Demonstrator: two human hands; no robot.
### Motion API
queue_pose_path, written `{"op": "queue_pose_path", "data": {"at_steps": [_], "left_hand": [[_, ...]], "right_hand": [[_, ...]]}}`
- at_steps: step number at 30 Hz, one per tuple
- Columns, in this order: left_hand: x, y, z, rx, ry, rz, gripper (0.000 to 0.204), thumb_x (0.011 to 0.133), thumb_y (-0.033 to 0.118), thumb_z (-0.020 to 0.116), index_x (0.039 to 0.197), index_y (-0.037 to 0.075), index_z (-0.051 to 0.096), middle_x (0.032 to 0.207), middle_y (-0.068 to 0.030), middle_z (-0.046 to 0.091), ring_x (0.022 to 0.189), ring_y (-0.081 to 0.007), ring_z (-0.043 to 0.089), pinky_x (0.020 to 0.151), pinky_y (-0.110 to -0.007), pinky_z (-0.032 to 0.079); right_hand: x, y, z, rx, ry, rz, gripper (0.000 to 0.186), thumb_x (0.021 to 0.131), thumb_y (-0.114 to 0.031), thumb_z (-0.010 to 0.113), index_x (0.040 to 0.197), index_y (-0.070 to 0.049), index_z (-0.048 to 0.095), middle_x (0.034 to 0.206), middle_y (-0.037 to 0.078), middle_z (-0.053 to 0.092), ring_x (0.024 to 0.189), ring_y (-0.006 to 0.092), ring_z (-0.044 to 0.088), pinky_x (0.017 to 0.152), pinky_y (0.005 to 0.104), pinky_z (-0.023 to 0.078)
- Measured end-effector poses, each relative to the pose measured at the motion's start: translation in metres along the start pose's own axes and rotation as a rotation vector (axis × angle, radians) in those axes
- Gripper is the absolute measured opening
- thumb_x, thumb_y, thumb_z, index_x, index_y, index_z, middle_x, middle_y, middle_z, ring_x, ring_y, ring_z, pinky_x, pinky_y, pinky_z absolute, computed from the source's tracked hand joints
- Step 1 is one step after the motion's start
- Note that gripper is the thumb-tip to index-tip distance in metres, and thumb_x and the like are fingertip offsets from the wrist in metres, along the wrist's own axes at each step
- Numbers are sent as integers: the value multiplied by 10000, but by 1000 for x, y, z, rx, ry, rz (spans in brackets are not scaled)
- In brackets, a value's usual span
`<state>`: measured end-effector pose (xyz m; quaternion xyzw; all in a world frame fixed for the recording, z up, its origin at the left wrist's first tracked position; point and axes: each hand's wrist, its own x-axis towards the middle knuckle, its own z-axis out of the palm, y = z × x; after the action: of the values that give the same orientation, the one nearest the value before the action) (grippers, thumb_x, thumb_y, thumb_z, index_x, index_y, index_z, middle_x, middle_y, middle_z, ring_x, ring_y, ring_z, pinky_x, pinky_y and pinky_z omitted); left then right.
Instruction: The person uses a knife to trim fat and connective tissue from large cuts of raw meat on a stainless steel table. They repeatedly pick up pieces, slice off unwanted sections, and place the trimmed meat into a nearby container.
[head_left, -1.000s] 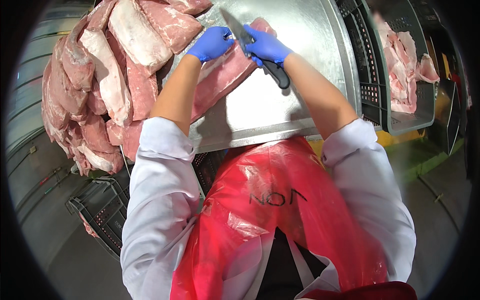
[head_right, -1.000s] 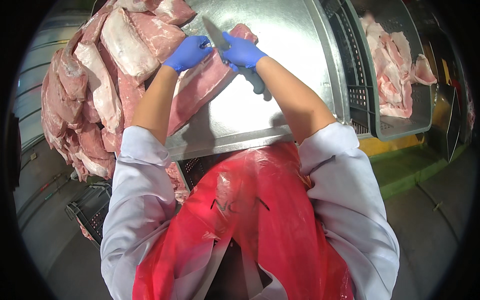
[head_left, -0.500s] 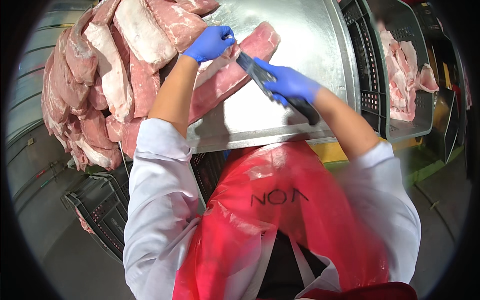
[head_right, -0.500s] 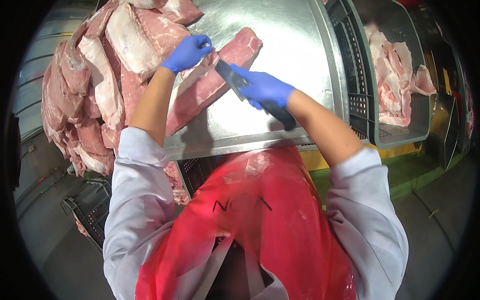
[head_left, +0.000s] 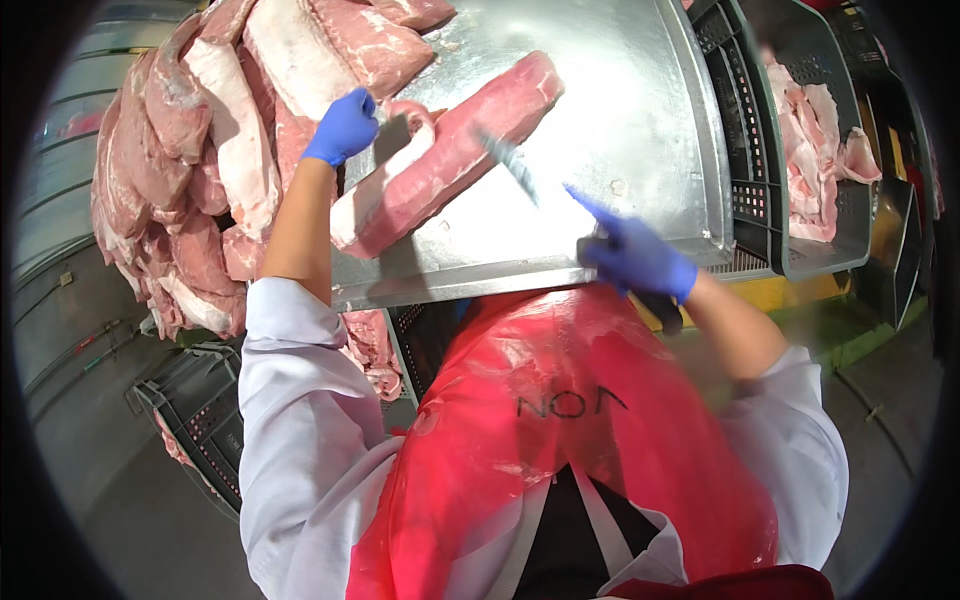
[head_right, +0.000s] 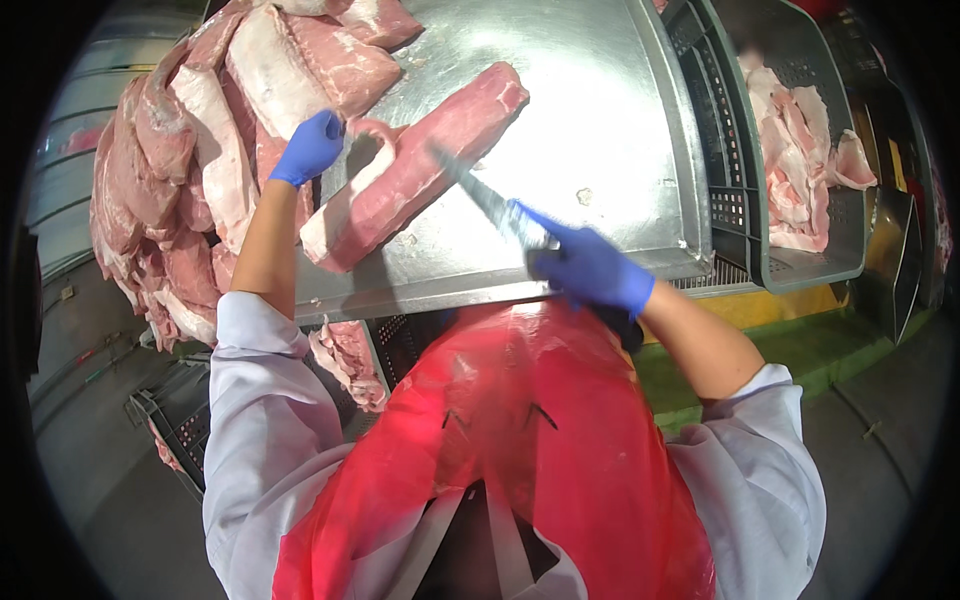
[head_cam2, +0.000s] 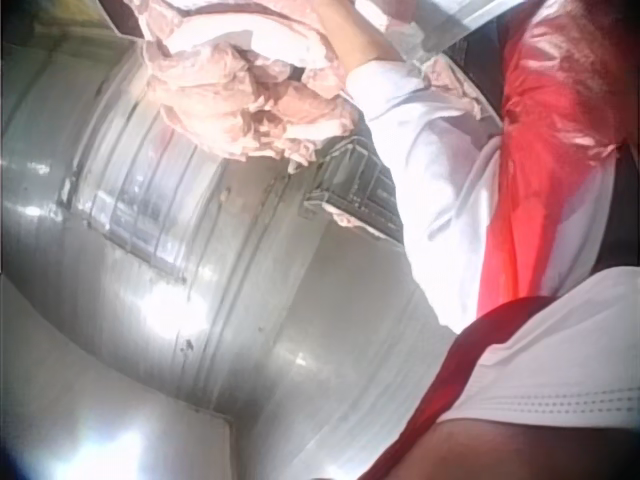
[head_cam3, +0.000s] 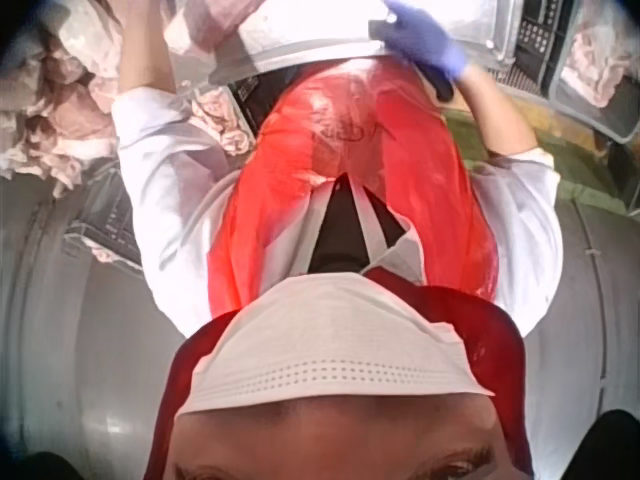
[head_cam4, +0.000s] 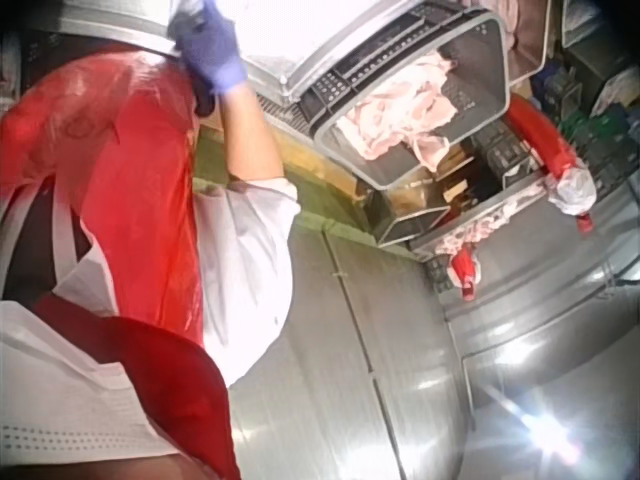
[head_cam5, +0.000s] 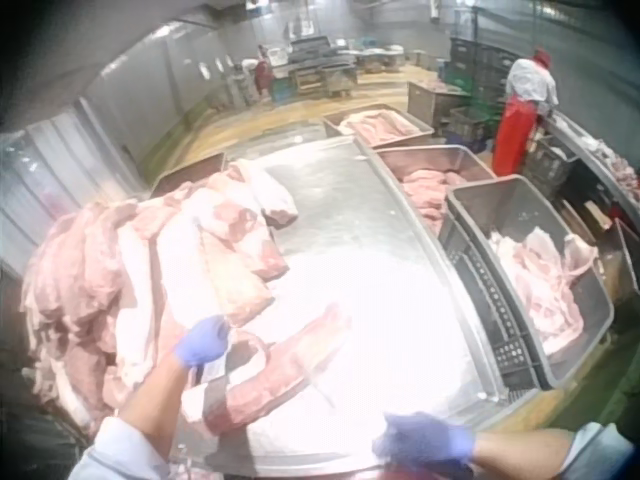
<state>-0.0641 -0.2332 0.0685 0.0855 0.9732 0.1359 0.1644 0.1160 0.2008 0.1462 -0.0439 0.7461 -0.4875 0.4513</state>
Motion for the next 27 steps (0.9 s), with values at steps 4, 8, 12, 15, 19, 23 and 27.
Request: {"op": "queue_pose_path", "data": {"at_steps": [4,8,12,15,19,23,27], "left_hand": [[1,96,-9,227,177,766,239,865,59,620,1095,104,666,1050,-141,678,1031,-311,626,1002,-438,464],[14,113,-26,694,-169,720,313,869,164,631,1178,113,639,1144,-130,655,1148,-339,584,1074,-432,432],[14,105,-6,530,175,1183,308,833,174,643,1134,115,679,1048,-129,671,1077,-356,606,991,-410,475],[16,117,-18,804,-353,612,293,790,152,650,1073,116,718,1004,-124,693,1036,-351,625,927,-425,495],[15,90,-15,626,-354,616,215,776,132,643,976,86,706,917,-189,693,956,-395,650,848,-475,517],[-3,73,-18,260,-328,342,262,834,121,587,1083,75,653,966,-193,725,946,-423,682,836,-481,548],[-26,82,-24,191,-213,390,233,855,145,584,1078,81,611,963,-191,724,944,-413,682,822,-502,538]], "right_hand": [[70,13,-20,305,284,-158,771,957,-76,561,1634,-230,225,761,115,636,554,138,606,565,295,548],[138,17,4,441,404,-264,788,959,-92,561,1639,-249,194,784,131,641,564,160,624,550,317,552],[160,11,5,167,508,-187,843,970,-117,533,1645,-260,49,799,203,670,603,281,679,589,407,572],[180,31,0,-321,664,-202,866,972,-139,528,1637,-268,-11,824,268,683,659,395,690,653,487,566],[177,27,-2,-351,642,-199,873,970,-147,524,1632,-276,-30,841,293,685,698,449,681,691,525,552],[156,4,20,61,503,-251,834,960,-141,532,1642,-267,68,838,240,693,620,327,678,601,443,567],[190,-37,38,438,299,-237,832,930,-71,543,1647,-243,156,818,119,641,575,162,604,516,328,544]]}}
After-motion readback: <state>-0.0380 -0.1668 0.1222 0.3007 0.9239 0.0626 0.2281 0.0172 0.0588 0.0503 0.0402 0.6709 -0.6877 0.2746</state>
